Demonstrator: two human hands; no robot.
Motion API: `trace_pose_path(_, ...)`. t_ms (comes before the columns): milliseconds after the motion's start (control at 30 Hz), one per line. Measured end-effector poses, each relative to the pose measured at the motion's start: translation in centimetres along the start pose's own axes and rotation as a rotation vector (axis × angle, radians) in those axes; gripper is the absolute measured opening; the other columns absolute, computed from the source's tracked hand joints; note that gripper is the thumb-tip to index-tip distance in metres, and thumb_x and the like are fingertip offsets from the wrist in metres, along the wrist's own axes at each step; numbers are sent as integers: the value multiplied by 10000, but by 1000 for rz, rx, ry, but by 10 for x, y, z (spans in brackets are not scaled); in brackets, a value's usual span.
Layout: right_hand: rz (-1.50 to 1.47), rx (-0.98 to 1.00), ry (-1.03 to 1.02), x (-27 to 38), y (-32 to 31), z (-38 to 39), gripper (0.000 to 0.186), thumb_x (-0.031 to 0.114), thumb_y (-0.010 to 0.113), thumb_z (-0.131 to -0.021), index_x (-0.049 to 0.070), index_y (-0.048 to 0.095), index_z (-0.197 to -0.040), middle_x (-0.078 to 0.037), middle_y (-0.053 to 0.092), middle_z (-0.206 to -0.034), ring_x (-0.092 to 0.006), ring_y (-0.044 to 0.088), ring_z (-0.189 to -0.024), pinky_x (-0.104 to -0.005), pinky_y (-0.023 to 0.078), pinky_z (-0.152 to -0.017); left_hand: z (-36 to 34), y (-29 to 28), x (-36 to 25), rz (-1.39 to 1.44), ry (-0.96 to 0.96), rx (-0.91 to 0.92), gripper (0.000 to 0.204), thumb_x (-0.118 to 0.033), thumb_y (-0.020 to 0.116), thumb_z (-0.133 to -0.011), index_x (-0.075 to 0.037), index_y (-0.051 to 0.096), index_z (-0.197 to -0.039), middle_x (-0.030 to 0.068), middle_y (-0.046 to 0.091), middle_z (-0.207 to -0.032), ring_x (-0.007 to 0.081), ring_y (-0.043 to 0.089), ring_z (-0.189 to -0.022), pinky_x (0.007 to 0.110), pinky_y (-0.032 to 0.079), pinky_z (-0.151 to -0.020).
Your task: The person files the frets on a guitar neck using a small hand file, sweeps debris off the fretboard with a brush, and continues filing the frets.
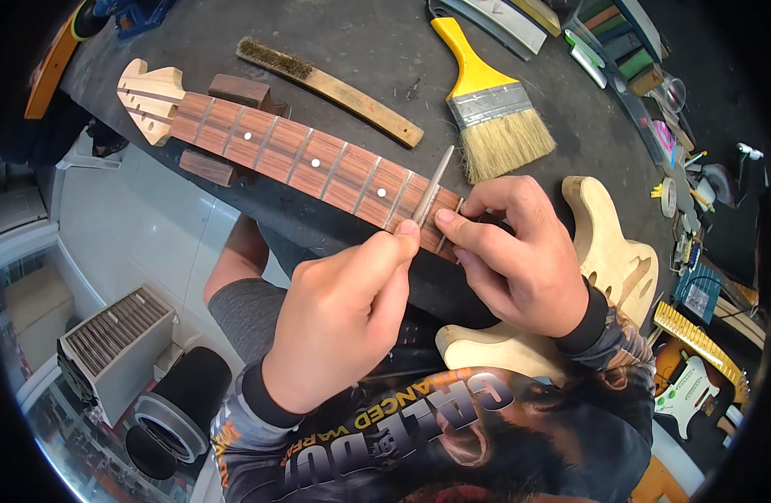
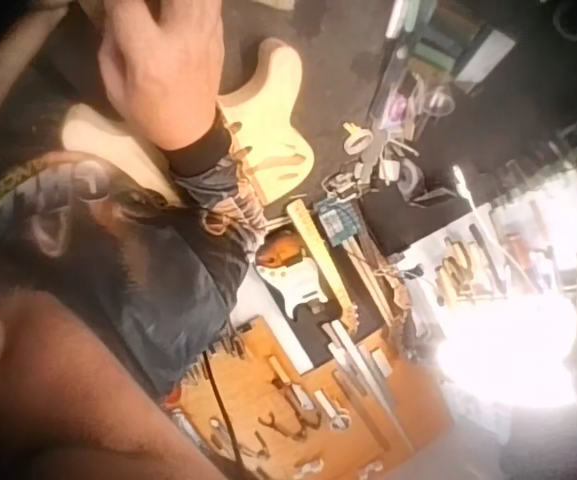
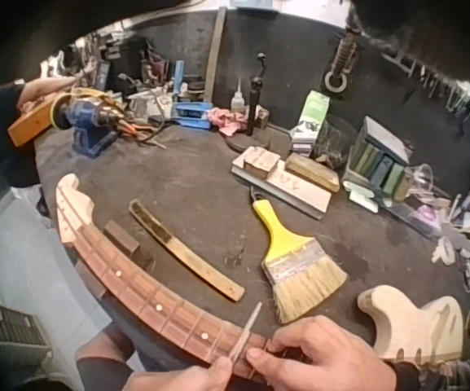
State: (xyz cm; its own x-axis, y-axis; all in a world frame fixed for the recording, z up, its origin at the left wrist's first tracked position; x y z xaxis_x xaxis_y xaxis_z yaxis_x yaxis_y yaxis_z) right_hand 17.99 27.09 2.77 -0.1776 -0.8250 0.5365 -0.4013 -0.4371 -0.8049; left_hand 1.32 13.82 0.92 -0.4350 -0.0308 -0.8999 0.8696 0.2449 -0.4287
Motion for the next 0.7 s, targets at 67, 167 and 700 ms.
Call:
trace_pose_path(67,3,6,1,-1,-2,0,505,-66,843,-818,55,809,-1307,-128,647,-1178,-299,654,-1012,-392,574,-818,15,-3,-7,-92,30,17,315,91,750,-978,34,736,-1287,123,647,-740,309,684,-618,429,524,-562)
trace_pose_path(167,4,17,-3,3,0,-1,502,-70,838,-823,54,808,-1308,-128,646,-1182,-300,653,-1017,-394,582,-822,52,-16,-8,-24,-16,-31,325,101,747,-975,34,735,-1294,133,666,-751,322,687,-612,433,527,-555)
trace_pose_path(700,6,-57,26,4,-1,1,348,-37,848,-841,57,797,-1172,-117,644,-1139,-318,656,-952,-419,560,-781,11,5,2,-8,70,-61,298,109,747,-993,52,749,-1286,115,643,-722,257,645,-591,382,490,-558)
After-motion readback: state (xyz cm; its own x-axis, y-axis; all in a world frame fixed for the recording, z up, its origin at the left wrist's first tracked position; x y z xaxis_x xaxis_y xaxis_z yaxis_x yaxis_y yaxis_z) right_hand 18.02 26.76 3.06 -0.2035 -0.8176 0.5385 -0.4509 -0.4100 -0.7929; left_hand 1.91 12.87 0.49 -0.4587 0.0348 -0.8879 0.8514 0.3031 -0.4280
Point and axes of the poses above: each hand's wrist, its own z-axis away from the middle knuckle, its own y-axis out of the palm, x = y × z, the point moved 4 cm from there along -z, towards the middle knuckle
